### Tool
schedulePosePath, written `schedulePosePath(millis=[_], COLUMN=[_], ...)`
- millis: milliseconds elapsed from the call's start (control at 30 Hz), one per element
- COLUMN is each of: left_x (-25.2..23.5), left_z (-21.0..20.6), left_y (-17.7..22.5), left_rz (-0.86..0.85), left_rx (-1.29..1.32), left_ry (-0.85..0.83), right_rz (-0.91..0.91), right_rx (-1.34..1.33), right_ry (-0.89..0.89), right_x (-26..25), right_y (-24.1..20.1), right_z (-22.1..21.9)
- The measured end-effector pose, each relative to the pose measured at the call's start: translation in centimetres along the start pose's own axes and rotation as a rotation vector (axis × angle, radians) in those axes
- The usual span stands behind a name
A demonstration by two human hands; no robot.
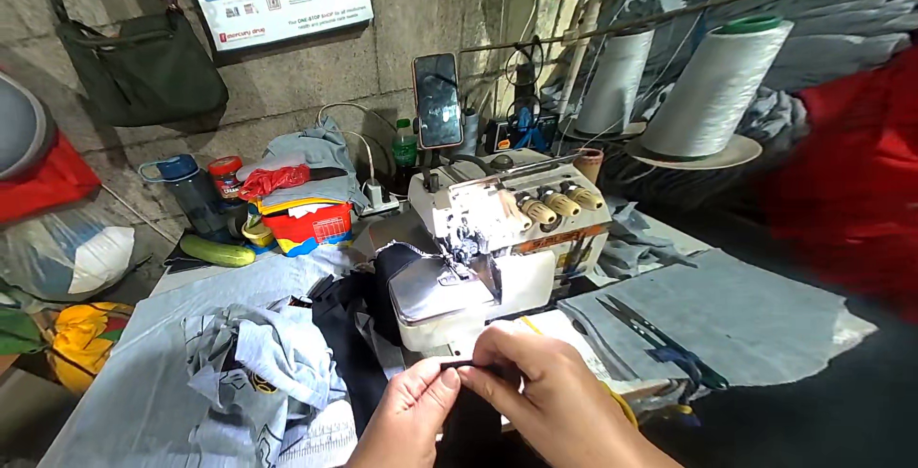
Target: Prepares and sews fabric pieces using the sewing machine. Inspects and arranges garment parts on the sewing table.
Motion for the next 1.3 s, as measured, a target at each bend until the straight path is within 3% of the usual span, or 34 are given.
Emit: schedulePosePath(millis=[200, 467, 667, 800, 933, 1167, 1300], left_x=[0.1, -2.2, -9.1, -11.7, -12.5, -13.1, -12.5], left_z=[0.3, 0.2, 0.9, 1.1, 2.2, 2.6, 2.7], left_y=[-0.3, -0.1, 2.5, 3.3, 2.3, 2.4, 1.2], left_rz=[-0.022, -0.032, -0.275, -0.163, -0.305, -0.338, -0.624], left_rx=[-0.023, -0.181, -1.229, -1.593, -1.552, -1.568, -1.572], left_ry=[0.004, -0.056, 0.145, 0.153, 0.221, 0.246, 0.293], right_rz=[0.071, -0.026, -0.491, -0.742, -0.733, -0.733, -0.711], right_rx=[-0.193, -0.227, -0.410, -0.517, -0.364, -0.302, -0.315], right_ry=[-0.194, -0.107, 0.132, 0.106, 0.147, 0.120, 0.128], right_x=[0.3, 0.4, -1.7, -2.9, -3.6, -4.8, -4.7], right_y=[2.1, 2.7, 5.3, 5.7, 6.4, 6.6, 6.9], right_z=[0.7, 1.5, 1.1, -0.1, -1.2, -1.2, -1.1])
Point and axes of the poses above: each hand's wrist, its own x-axis away from the middle knuckle, its own z-axis out of the back of the hand, y = z × x, the point moved 1 cm from there along -x, towards the middle knuckle, and after that the axes turned 3 degrees about -x, right-handed, at the moved point
